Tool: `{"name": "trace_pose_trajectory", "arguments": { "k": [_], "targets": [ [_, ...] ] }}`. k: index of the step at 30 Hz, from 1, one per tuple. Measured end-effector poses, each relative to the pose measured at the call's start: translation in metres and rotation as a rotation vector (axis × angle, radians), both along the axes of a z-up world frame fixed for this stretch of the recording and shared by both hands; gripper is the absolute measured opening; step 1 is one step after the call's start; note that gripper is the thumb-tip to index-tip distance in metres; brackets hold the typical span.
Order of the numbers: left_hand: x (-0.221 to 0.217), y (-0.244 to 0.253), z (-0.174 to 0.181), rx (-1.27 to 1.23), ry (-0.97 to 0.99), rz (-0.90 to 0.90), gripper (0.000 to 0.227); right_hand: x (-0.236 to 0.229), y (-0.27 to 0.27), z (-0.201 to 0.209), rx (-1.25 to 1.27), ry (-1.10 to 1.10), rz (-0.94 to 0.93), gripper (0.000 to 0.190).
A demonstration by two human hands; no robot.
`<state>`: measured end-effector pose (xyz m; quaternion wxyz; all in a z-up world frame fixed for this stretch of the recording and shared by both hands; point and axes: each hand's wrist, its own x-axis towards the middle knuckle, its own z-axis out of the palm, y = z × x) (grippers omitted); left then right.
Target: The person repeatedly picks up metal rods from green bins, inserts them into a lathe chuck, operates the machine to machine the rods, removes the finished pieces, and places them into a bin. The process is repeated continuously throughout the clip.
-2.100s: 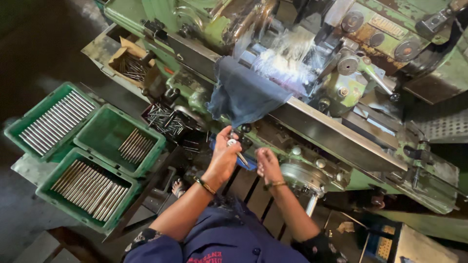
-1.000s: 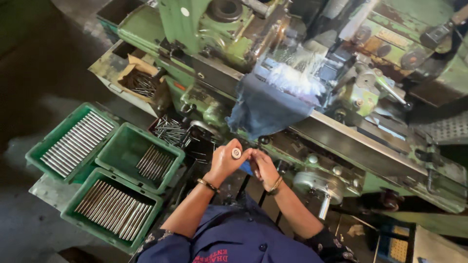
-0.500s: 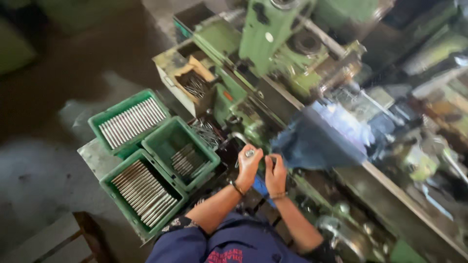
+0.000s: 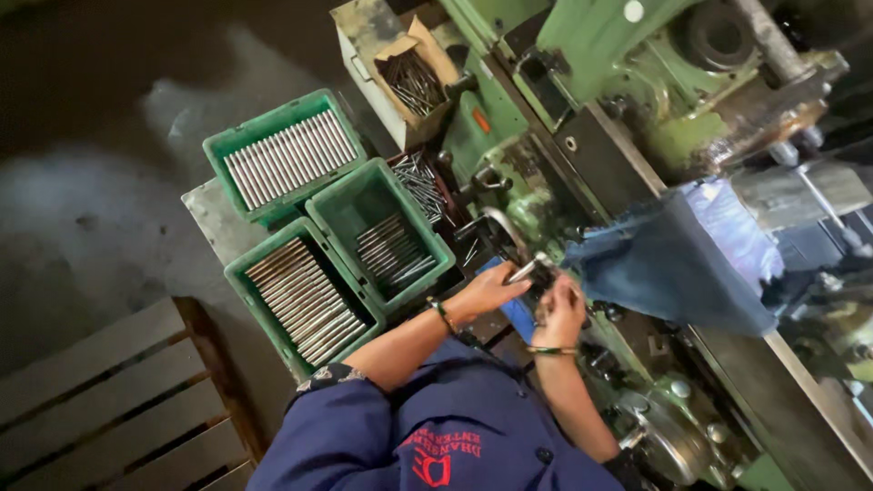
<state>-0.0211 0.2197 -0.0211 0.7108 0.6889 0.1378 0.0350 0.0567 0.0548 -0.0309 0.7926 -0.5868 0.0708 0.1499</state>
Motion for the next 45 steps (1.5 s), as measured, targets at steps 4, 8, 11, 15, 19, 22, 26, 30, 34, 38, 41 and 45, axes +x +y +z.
{"name": "trace_pose_trajectory", "arguments": {
  "k": [4, 8, 11, 15, 19, 22, 26, 30, 34, 38, 41, 45],
  "targets": [
    [-0.009, 0.038, -0.083, -0.354, 0.19, 0.043, 0.034, 0.011, -0.005, 0.024, 0.079, 0.035, -0.111, 0.024],
    [0.029, 0.099, -0.138, -0.847, 0.177, 0.289, 0.029, 0.002, -0.007, 0.033, 0.056, -0.011, -0.078, 0.025],
    [0.07, 0.136, -0.153, -0.795, 0.259, 0.586, 0.035, -0.008, -0.007, 0.03, 0.037, -0.001, -0.074, 0.024],
    [0.094, 0.165, -0.157, -0.218, 0.134, 1.079, 0.053, -0.013, -0.01, 0.027, -0.011, -0.008, -0.087, 0.023],
    [0.051, 0.176, -0.151, -0.06, -0.156, 1.17, 0.048, -0.014, -0.002, 0.026, 0.009, -0.027, -0.012, 0.023],
    [-0.04, 0.199, -0.155, 0.402, -0.057, 1.184, 0.031, -0.021, 0.011, 0.025, -0.027, -0.04, 0.044, 0.021],
    [-0.173, 0.231, -0.169, 0.753, 0.275, 1.245, 0.028, -0.023, 0.028, 0.029, -0.058, -0.046, 0.167, 0.019],
    [-0.263, 0.233, -0.187, 0.972, 0.654, 1.051, 0.044, -0.03, 0.05, 0.032, -0.05, -0.025, 0.254, 0.018],
    [-0.283, 0.222, -0.198, 1.13, 0.722, 0.894, 0.056, -0.04, 0.059, 0.034, -0.057, -0.071, 0.363, 0.022],
    [-0.268, 0.24, -0.197, 1.067, 0.897, 1.002, 0.041, -0.045, 0.059, 0.035, -0.065, -0.097, 0.417, 0.025],
    [-0.261, 0.256, -0.197, 0.922, 1.082, 0.93, 0.022, -0.049, 0.048, 0.033, -0.087, -0.086, 0.419, 0.027],
    [-0.263, 0.267, -0.195, 0.91, 1.106, 0.939, 0.02, -0.049, 0.045, 0.031, -0.101, -0.089, 0.388, 0.026]
  ]
}}
